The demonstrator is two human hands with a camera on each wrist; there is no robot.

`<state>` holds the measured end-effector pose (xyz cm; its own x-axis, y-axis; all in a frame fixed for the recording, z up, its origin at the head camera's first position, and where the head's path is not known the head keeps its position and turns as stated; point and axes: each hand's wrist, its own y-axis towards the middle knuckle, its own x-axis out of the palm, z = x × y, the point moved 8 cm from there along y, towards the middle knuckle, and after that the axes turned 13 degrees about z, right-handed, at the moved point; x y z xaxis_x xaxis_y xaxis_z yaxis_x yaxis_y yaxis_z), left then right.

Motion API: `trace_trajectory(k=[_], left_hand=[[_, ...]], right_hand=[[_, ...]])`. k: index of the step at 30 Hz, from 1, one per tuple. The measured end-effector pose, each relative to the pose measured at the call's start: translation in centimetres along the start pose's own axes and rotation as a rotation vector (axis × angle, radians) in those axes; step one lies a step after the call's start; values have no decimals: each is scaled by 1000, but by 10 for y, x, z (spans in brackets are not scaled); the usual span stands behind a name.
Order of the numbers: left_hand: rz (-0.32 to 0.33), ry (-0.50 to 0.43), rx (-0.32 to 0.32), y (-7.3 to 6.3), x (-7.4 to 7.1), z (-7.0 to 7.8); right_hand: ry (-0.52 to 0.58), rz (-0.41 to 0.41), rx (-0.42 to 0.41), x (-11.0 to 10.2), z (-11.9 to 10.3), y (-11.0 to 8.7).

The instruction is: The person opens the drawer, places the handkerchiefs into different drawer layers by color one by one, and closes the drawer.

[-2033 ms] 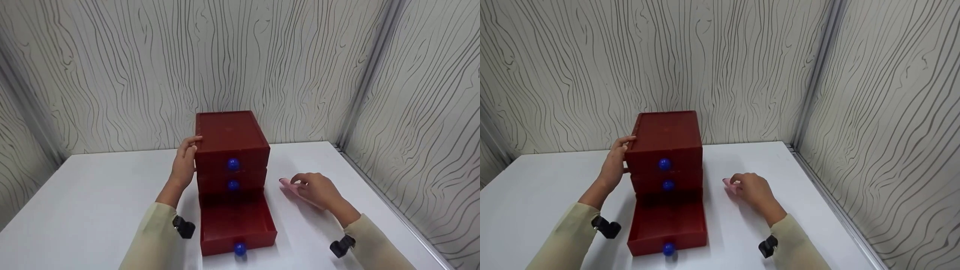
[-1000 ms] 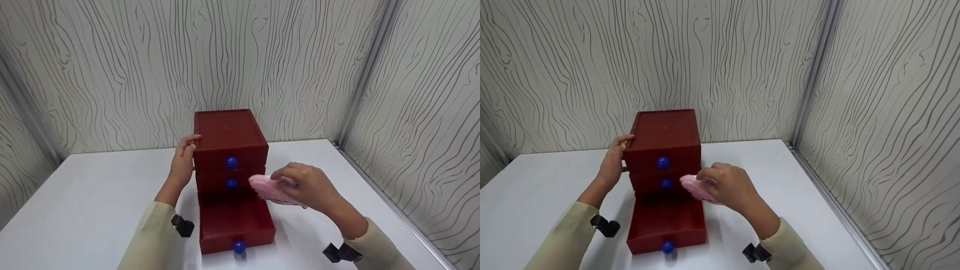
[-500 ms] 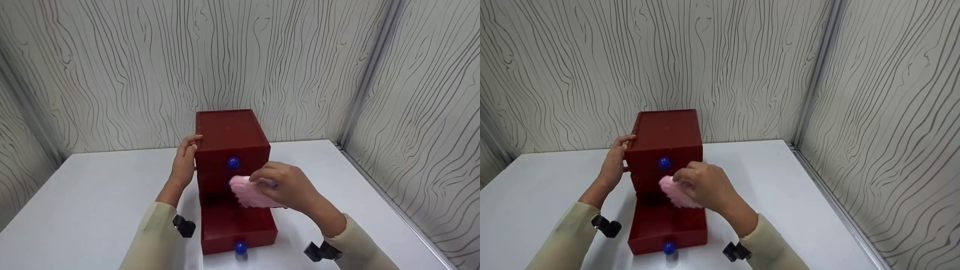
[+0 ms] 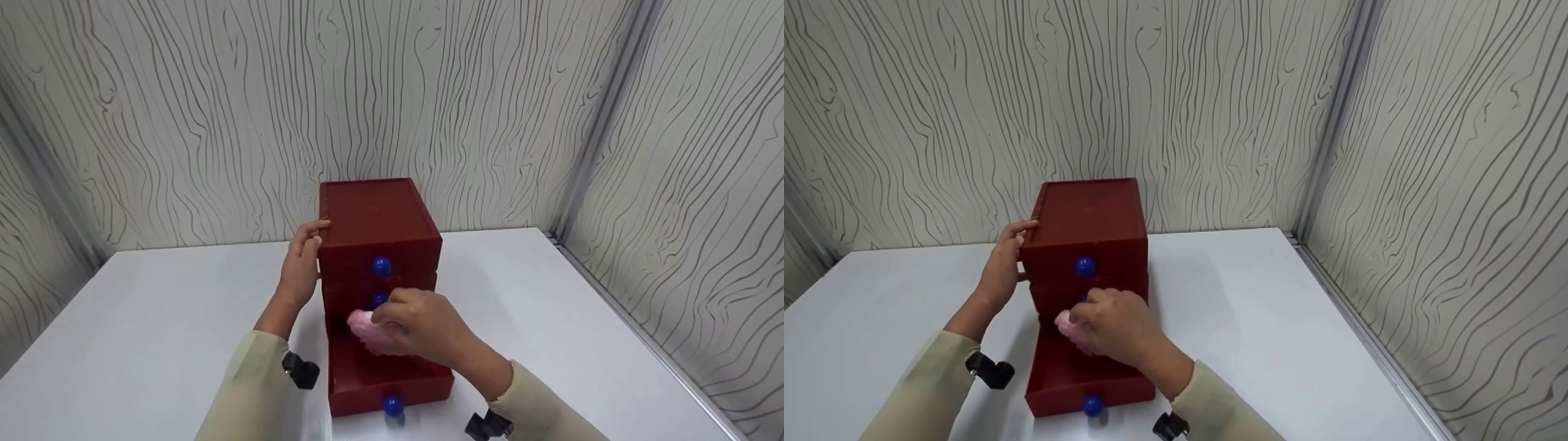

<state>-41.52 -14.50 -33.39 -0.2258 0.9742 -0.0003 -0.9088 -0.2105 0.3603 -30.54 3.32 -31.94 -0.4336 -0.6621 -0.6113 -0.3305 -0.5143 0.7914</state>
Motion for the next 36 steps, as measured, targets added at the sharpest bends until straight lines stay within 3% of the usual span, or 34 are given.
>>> trace_trajectory(k=[8, 13, 19, 25, 31, 36], left_hand=[[-1, 6, 6, -1, 0, -1], [-9, 32, 12, -4, 1, 0], [-15, 37, 21, -5, 1, 0], [-19, 27, 22, -3, 3, 1], [-6, 23, 15, -2, 1, 1], [-3, 29, 10, -2, -1, 2]], right_hand=[[-27, -5, -16, 29, -9, -12], [36, -131, 25, 50, -14, -24], [51, -278, 92, 66, -6, -34], [87, -298, 165, 63, 6, -42], [123, -281, 163, 48, 5, -45], [158, -249, 137, 31, -8, -45]])
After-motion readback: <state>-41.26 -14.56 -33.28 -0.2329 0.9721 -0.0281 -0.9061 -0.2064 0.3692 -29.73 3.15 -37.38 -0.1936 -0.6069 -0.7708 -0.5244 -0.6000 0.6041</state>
